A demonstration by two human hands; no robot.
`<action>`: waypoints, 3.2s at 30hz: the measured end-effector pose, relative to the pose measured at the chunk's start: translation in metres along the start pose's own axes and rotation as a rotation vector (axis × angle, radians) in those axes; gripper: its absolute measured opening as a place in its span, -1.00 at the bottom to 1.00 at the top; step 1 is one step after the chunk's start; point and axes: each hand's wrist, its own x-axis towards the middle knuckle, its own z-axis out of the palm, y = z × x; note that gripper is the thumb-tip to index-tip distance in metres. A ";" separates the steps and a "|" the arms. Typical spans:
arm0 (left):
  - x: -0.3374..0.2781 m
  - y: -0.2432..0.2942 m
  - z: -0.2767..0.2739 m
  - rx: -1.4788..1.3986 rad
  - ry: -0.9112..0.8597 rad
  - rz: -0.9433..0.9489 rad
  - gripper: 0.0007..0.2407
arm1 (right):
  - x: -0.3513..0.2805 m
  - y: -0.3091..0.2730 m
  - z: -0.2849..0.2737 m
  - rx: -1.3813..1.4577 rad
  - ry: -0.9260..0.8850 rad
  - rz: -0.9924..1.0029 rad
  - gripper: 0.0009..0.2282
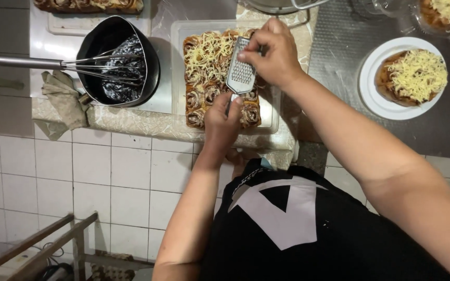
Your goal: Grating a block of cheese over various pastries laid out on a stainless steel table.
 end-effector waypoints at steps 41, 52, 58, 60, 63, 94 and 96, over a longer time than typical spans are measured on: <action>-0.047 -0.003 -0.067 1.444 0.281 0.497 -0.74 | -0.070 -0.028 -0.017 -0.184 -0.067 -0.245 -0.60; -0.036 0.015 -0.102 1.642 0.338 0.990 -0.89 | -0.090 -0.059 0.020 -0.394 -0.461 -0.420 -0.20; -0.026 0.019 -0.124 1.596 0.236 1.045 -0.94 | -0.099 -0.055 0.033 -0.469 -0.233 -0.298 -0.50; -0.025 0.017 -0.124 1.588 0.223 1.045 -0.93 | -0.106 -0.070 0.048 -0.328 -0.156 -0.419 -0.56; -0.021 0.020 -0.124 1.506 0.238 1.135 -0.95 | -0.109 -0.075 0.060 -0.204 -0.336 -0.550 -0.48; -0.065 0.019 -0.159 1.305 0.257 0.741 -0.80 | -0.110 -0.033 0.005 -0.481 -0.005 -0.240 -0.65; -0.069 0.014 -0.163 1.081 0.246 0.634 -0.73 | -0.120 -0.017 0.011 -0.411 0.157 -0.253 -0.73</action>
